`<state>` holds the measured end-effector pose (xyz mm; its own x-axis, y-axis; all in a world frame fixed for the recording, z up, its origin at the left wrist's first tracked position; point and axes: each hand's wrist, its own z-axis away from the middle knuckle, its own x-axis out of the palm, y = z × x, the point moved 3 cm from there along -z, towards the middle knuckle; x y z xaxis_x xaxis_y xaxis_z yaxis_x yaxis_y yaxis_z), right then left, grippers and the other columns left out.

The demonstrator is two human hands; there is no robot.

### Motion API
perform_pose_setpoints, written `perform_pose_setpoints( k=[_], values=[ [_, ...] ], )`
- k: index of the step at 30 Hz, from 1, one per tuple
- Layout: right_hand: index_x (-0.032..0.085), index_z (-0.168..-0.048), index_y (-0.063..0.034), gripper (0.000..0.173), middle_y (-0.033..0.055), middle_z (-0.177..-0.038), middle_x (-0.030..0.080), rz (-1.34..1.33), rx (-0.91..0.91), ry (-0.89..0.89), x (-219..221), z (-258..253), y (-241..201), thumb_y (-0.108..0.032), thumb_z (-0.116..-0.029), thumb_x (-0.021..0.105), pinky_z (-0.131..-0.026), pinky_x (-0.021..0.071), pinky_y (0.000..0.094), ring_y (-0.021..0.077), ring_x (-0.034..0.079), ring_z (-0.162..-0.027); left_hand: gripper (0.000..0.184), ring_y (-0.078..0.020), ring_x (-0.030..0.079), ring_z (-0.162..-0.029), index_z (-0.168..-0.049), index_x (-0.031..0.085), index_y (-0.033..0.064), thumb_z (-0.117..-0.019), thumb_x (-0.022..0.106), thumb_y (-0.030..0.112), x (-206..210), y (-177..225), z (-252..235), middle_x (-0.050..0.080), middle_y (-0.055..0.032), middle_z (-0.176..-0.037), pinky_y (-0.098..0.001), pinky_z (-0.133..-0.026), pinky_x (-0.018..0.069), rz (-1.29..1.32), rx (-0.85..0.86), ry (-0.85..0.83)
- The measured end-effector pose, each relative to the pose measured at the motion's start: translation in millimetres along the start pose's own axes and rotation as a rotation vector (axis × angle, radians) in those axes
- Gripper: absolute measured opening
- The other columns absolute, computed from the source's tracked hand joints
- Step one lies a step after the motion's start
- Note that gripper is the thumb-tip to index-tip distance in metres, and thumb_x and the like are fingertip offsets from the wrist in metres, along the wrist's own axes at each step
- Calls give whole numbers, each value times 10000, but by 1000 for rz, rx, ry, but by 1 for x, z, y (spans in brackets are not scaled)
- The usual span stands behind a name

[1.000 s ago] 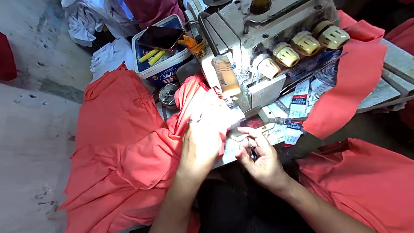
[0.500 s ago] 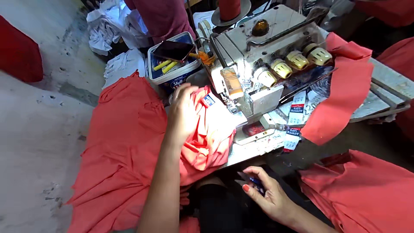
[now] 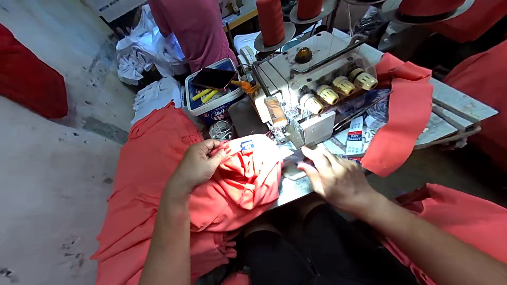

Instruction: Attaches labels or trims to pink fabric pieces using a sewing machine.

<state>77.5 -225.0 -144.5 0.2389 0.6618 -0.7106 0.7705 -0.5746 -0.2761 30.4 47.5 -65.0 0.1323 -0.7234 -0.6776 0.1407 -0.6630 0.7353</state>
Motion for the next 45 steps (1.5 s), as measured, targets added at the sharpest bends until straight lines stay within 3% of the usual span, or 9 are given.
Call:
perform_pose_setpoints(
  k=[3,8,12,18,22,27,31,41,45],
  values=[
    [682,-1166,78,279,212,-880,650,192,-63,-130,4,-31,-8,-91,-983,557,-515,505,438,359,664,-672,96,25,558,-643,-1023,707,12,-992,647,79,6,3,4,650,18,-765,-167,-625,474,-36,14,38],
    [610,-1224,74,300,222,-1012,621,300,18,-515,11,-62,-26,54,-925,627,-586,494,443,383,657,-829,63,40,467,-527,-994,709,22,-971,660,54,18,1,2,548,62,-615,-146,-533,414,-1,69,151],
    [567,-1329,55,363,249,-1145,596,262,44,-684,18,-74,-31,13,-970,600,-711,524,493,419,641,-958,66,46,561,-633,-951,721,44,-962,667,80,18,5,9,664,34,-767,-148,-613,473,-58,144,203],
    [664,-1147,31,245,224,-1016,633,160,-31,-450,23,-69,-24,27,-903,679,-598,509,504,414,652,-820,34,-6,658,-612,-979,651,16,-977,625,-5,24,10,20,683,15,-737,-172,-600,565,153,40,201],
    [714,-1060,22,197,187,-893,671,98,-85,-97,5,-59,-27,-9,-876,651,-476,477,433,343,663,-669,68,-97,734,-688,-1027,567,38,-1033,519,-10,33,13,23,716,-2,-777,-252,-664,626,397,-59,151],
    [718,-947,-50,177,103,-793,672,-63,-55,-83,-7,-48,-57,-148,-983,575,-449,490,394,261,668,-603,89,-105,739,-736,-1063,513,52,-1066,436,7,44,20,26,702,-7,-827,-276,-689,634,476,-57,100],
    [726,-917,-47,197,108,-784,682,-58,-89,-53,3,-45,-61,-160,-978,576,-465,501,385,259,690,-645,64,-46,688,-716,-1057,506,59,-1057,454,22,48,21,27,628,26,-835,-250,-689,619,423,-13,87],
    [745,-988,-72,186,99,-824,694,-100,-66,-83,9,-43,-56,-113,-976,564,-487,517,390,261,704,-694,90,-34,702,-759,-1072,540,19,-1043,455,23,55,18,30,665,7,-851,-233,-706,613,287,117,109],
    [689,-1166,-13,293,104,-968,717,-444,210,27,5,-34,-33,-210,-962,616,-640,563,364,177,684,-755,128,-58,717,-791,-1163,503,43,-1062,436,83,41,12,33,674,23,-905,-253,-702,627,344,131,110]
  ],
)
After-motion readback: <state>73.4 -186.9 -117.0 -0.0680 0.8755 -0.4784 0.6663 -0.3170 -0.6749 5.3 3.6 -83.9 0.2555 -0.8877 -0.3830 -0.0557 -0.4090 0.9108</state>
